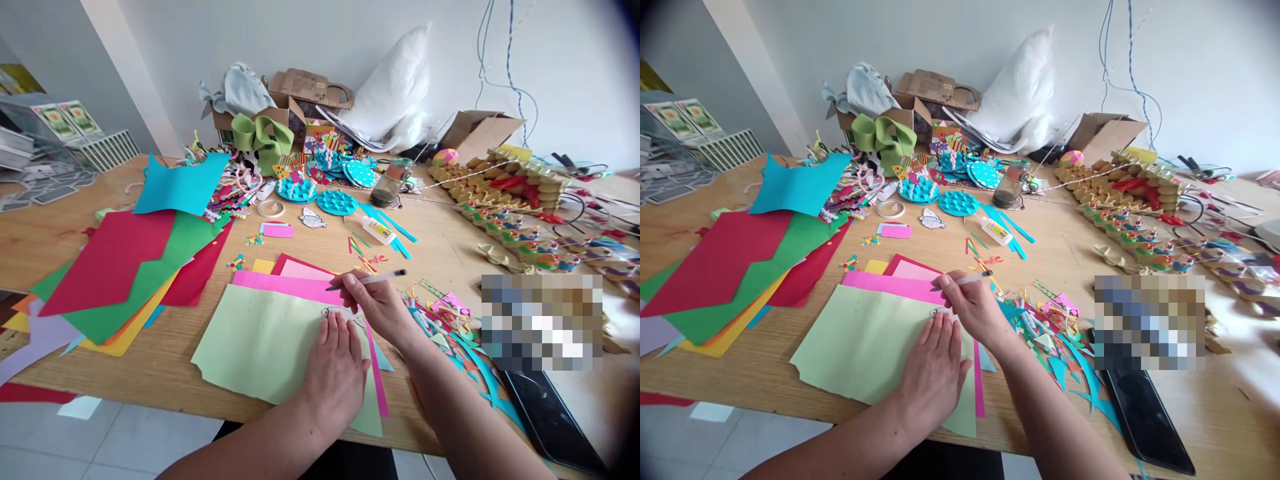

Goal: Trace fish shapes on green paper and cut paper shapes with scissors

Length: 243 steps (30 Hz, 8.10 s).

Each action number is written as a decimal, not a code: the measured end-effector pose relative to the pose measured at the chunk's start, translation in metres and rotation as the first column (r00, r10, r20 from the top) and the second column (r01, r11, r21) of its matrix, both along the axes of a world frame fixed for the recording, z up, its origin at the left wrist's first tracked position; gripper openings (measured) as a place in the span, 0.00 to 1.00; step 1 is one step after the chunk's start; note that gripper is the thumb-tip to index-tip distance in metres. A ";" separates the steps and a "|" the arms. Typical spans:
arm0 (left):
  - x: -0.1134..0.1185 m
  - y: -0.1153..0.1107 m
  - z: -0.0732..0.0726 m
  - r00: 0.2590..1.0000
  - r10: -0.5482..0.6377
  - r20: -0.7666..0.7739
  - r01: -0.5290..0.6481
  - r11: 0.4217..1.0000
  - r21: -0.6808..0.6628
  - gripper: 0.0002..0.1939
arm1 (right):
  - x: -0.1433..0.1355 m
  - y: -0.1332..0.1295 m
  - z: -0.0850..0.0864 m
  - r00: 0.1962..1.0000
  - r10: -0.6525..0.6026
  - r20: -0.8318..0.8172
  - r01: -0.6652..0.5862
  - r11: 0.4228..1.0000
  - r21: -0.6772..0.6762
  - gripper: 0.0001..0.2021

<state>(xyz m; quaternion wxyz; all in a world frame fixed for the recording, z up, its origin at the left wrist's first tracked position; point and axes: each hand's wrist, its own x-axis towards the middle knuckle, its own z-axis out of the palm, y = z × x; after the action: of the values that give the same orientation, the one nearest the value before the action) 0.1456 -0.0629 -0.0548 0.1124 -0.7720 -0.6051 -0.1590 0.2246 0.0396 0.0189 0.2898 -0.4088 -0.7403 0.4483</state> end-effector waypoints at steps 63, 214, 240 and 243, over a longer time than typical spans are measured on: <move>0.000 -0.002 0.002 0.993 -0.016 0.115 0.022 0.999 -0.045 0.23 | -0.019 -0.004 -0.041 0.949 -0.074 0.308 -0.031 0.946 0.322 0.11; -0.034 0.028 0.068 0.983 -0.164 0.085 0.183 0.801 -0.570 0.21 | 0.002 0.008 0.001 0.789 -0.395 -0.470 0.486 0.870 0.086 0.13; -0.058 0.102 0.108 0.908 -0.411 0.083 0.289 0.469 -0.834 0.13 | 0.021 -0.041 -0.055 0.989 -0.149 0.008 0.138 0.934 0.328 0.06; -0.059 0.101 0.109 0.911 -0.404 0.080 0.282 0.472 -0.835 0.14 | 0.020 -0.042 -0.059 0.991 -0.131 0.020 0.113 0.916 0.385 0.05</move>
<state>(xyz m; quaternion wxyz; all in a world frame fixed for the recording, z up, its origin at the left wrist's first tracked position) 0.0869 0.0384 0.0541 -0.2621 -0.8452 -0.4307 0.1773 0.2441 -0.0020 -0.0401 0.3746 -0.3997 -0.7930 0.2664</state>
